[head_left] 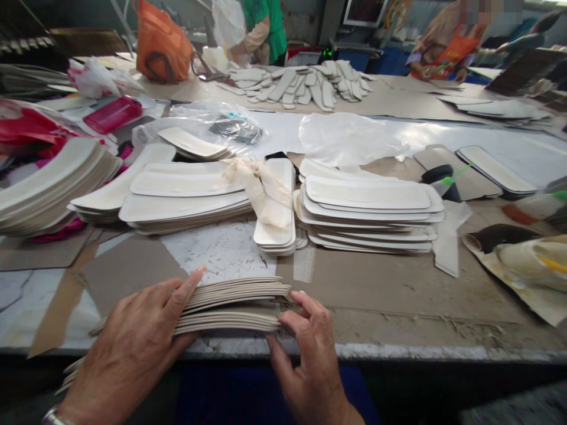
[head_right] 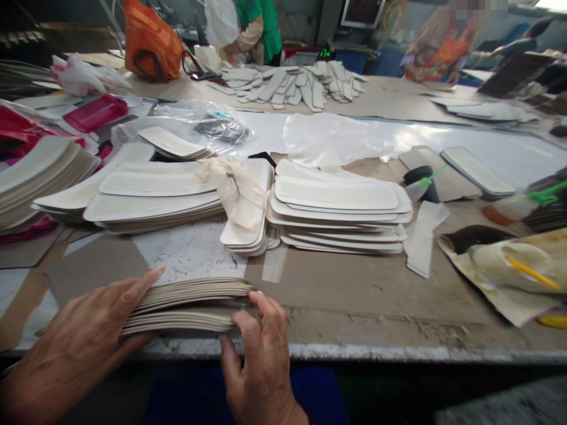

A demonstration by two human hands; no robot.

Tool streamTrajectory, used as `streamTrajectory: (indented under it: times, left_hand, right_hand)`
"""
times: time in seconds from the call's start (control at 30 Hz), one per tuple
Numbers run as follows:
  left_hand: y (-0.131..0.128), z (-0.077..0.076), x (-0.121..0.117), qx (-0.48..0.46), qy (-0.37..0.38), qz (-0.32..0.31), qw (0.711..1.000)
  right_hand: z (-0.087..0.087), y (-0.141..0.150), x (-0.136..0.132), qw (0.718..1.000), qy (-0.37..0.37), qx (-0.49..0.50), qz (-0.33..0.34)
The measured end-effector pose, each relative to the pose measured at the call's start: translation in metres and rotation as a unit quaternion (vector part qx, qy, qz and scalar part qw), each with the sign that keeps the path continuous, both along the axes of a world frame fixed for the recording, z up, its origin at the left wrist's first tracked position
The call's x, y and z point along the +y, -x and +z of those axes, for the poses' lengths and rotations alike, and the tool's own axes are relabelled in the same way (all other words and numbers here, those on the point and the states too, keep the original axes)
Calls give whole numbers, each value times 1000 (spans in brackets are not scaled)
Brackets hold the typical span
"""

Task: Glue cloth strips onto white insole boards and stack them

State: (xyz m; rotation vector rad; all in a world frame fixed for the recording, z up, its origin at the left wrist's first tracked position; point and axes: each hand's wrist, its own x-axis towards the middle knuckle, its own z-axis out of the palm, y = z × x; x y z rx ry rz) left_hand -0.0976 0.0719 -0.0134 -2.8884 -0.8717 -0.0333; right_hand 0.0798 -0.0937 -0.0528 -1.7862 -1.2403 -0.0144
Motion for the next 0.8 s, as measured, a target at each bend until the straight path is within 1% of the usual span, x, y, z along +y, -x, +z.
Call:
streamTrajectory:
  times: [0.27,0.4,0.57,0.8]
  left_hand:
    - [-1,-1,-1,17,0,1,1000]
    - [1,-1,0,11,-2,-3,1000]
    - [3,-4,1,-2,-4,-2,1000]
    - [4,-5,1,8,-1,-1,1000]
  right_hand:
    - [1,-2,1,1000,2,1,13]
    - [1,-2,2,1000,1,-1,10]
    - [1,-3,3,1000,0,-7,13]
    - [2,-4,3,1000,0,-6,23]
